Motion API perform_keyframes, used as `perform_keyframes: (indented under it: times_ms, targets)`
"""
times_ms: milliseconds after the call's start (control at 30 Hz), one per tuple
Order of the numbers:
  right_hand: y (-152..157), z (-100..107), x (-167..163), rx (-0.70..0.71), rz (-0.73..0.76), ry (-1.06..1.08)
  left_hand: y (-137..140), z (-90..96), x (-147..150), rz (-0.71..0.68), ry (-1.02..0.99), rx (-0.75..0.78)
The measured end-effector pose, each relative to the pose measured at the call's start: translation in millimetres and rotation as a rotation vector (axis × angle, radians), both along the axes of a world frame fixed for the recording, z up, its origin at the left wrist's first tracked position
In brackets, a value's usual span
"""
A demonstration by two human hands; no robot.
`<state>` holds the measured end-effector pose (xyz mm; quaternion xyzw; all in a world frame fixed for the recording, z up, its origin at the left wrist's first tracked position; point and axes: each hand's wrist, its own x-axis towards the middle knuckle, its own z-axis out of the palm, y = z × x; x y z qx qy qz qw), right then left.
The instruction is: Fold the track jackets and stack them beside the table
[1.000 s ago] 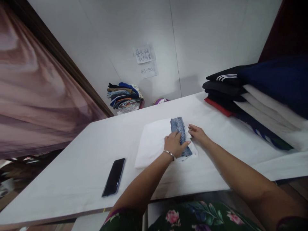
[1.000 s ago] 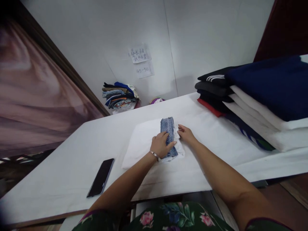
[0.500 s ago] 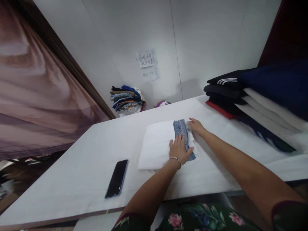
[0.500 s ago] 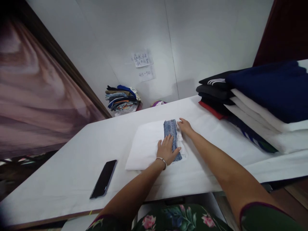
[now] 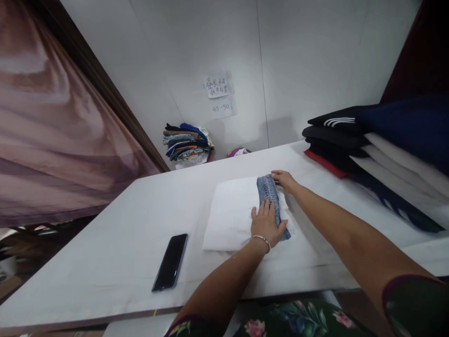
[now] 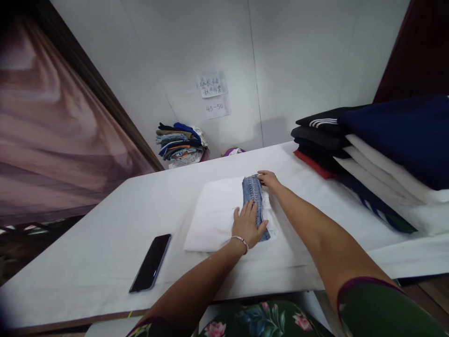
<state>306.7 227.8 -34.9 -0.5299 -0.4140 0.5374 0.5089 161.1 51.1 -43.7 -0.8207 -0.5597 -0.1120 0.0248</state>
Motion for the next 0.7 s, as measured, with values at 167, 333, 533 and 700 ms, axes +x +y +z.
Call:
perform_keyframes:
  times_ms: [167, 333, 533, 700]
  targets:
    - [4, -5, -2, 0.000, 0.000, -0.026, 0, -0.1, 0, 0.002, -0.008, -0.001]
    - [7, -17, -3, 0.036, -0.069, -0.159, 0, -1.0, 0, -0.001, -0.011, 0.007]
    - [2, -14, -6, 0.253, -0.150, -0.410, -1, -2.2, 1, 0.001, -0.024, 0.021]
    - [-15, -18, -19, 0.360, 0.135, -0.576, 1, -2.0, 2, -0.002, -0.014, -0.001]
